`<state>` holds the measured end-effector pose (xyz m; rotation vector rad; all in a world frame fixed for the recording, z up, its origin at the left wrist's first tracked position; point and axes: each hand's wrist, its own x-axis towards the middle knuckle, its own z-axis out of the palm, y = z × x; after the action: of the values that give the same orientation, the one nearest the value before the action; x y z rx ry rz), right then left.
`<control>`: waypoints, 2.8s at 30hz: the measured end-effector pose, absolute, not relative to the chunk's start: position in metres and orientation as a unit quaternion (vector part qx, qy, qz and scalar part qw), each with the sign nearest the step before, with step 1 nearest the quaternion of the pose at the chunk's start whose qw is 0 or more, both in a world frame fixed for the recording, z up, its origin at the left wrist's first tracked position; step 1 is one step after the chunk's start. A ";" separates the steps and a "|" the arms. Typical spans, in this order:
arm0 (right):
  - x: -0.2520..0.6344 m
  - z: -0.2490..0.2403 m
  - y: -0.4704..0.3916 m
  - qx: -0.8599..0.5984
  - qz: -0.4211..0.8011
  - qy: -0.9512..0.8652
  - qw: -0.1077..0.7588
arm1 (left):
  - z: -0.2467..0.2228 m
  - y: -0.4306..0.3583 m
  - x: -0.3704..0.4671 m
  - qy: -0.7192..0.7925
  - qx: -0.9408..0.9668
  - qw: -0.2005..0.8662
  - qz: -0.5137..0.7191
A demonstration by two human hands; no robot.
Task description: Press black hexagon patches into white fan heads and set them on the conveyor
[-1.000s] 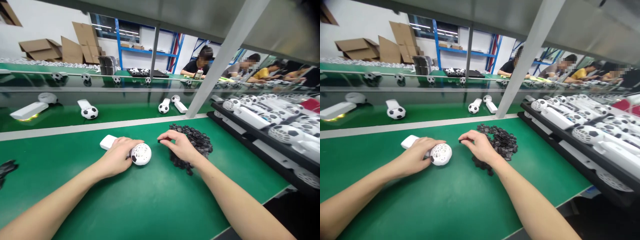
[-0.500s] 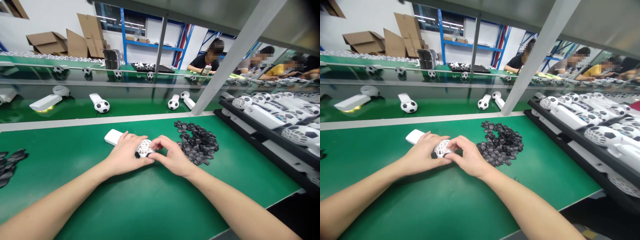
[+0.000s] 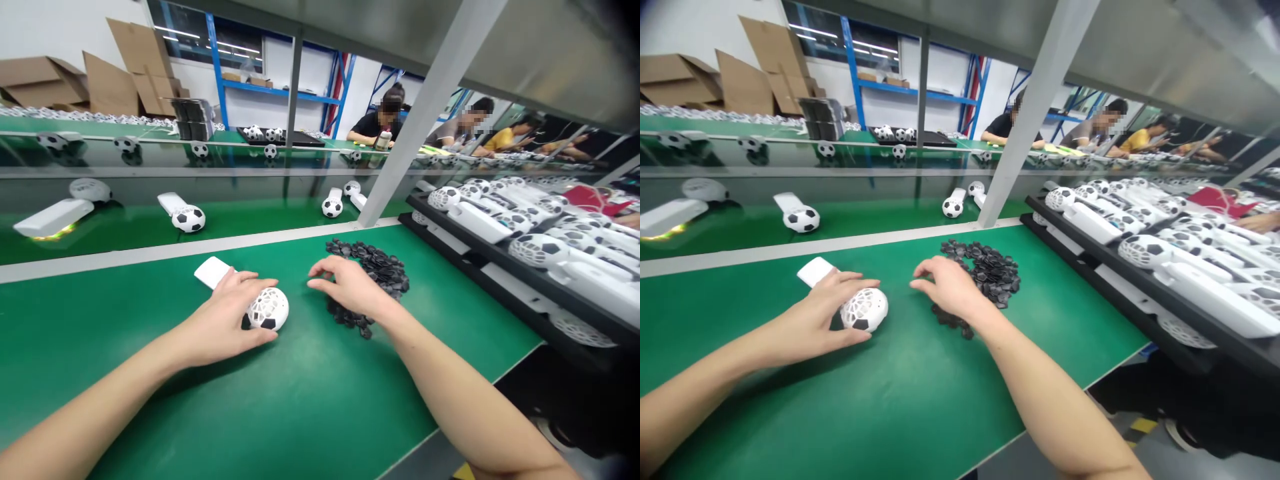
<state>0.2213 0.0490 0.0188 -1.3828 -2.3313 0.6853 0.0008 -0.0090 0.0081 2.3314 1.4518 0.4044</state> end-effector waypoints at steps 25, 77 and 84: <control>0.209 0.018 0.024 -0.281 0.374 -0.850 0.243 | 0.009 -0.011 0.005 0.462 0.801 0.328 0.193; 0.232 0.013 0.050 -0.427 0.131 -0.879 0.166 | 0.016 -0.001 -0.008 0.546 0.754 0.313 0.186; 0.216 -0.001 0.052 -0.412 0.033 -0.907 0.082 | 0.015 0.000 -0.010 0.540 0.755 0.316 0.196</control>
<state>0.2162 0.0519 -0.0012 -1.2311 -2.7091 0.0996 -0.0095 -0.0005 0.0148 1.9887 1.4233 0.5156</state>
